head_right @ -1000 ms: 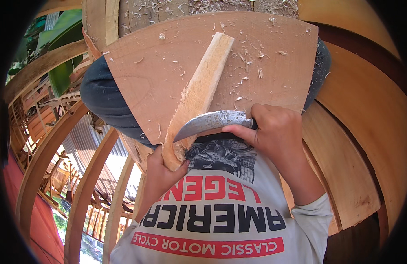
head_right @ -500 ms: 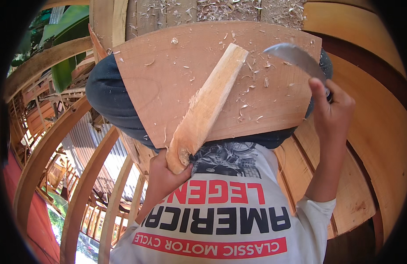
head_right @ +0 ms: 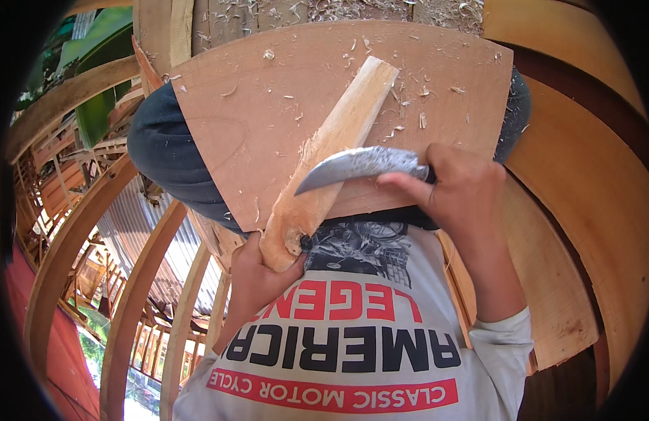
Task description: The person sits cross-legged on a wooden platform and uses a curved knife to shave and shape a long piece of wood. They repeatedly scrape the surface to remove thin shavings, rotating the wood to work on different sides.
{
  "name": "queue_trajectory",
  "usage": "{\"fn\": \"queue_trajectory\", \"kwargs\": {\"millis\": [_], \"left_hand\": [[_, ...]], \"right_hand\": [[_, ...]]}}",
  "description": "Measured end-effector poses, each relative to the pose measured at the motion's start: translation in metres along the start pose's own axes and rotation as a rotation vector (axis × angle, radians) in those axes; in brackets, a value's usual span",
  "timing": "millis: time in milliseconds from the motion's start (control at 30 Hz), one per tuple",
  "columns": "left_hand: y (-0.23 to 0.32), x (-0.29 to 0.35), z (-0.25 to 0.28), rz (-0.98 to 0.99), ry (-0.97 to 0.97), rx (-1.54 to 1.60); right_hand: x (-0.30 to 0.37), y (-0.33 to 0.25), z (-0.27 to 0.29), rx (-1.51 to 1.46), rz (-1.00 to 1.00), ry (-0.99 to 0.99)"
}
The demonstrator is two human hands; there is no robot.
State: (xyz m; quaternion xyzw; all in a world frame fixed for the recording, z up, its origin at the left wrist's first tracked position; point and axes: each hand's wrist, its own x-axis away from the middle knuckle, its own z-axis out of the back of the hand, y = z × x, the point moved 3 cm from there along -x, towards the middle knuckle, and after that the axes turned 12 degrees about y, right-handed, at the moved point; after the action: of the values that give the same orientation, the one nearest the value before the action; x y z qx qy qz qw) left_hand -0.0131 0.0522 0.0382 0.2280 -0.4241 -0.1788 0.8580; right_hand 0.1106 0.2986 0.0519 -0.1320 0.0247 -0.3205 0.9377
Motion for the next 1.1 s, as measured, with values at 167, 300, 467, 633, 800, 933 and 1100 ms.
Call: {"fn": "queue_trajectory", "kwargs": {"millis": [167, 300, 467, 633, 800, 933, 1100], "left_hand": [[-0.001, -0.001, -0.002, -0.051, 0.005, 0.008], [-0.001, -0.003, -0.005, -0.08, 0.027, 0.01], [-0.009, 0.001, -0.006, -0.053, -0.063, 0.001], [-0.014, 0.015, -0.005, -0.035, -0.056, -0.067], [0.004, -0.003, -0.006, -0.069, 0.033, -0.041], [0.003, 0.005, -0.003, -0.011, 0.026, -0.087], [0.003, 0.006, -0.008, -0.061, 0.076, -0.101]], "right_hand": [[-0.022, 0.015, 0.005, 0.166, 0.004, 0.034], [-0.026, 0.018, -0.001, 0.135, -0.021, 0.078], [-0.042, 0.09, 0.012, 0.081, -0.436, 0.253], [-0.037, 0.058, 0.055, -0.018, -0.419, 0.174], [0.022, -0.02, 0.019, -0.082, -0.109, -0.144], [0.041, -0.023, 0.007, -0.072, -0.116, -0.199], [0.036, -0.009, -0.001, -0.06, -0.088, -0.147]]}}
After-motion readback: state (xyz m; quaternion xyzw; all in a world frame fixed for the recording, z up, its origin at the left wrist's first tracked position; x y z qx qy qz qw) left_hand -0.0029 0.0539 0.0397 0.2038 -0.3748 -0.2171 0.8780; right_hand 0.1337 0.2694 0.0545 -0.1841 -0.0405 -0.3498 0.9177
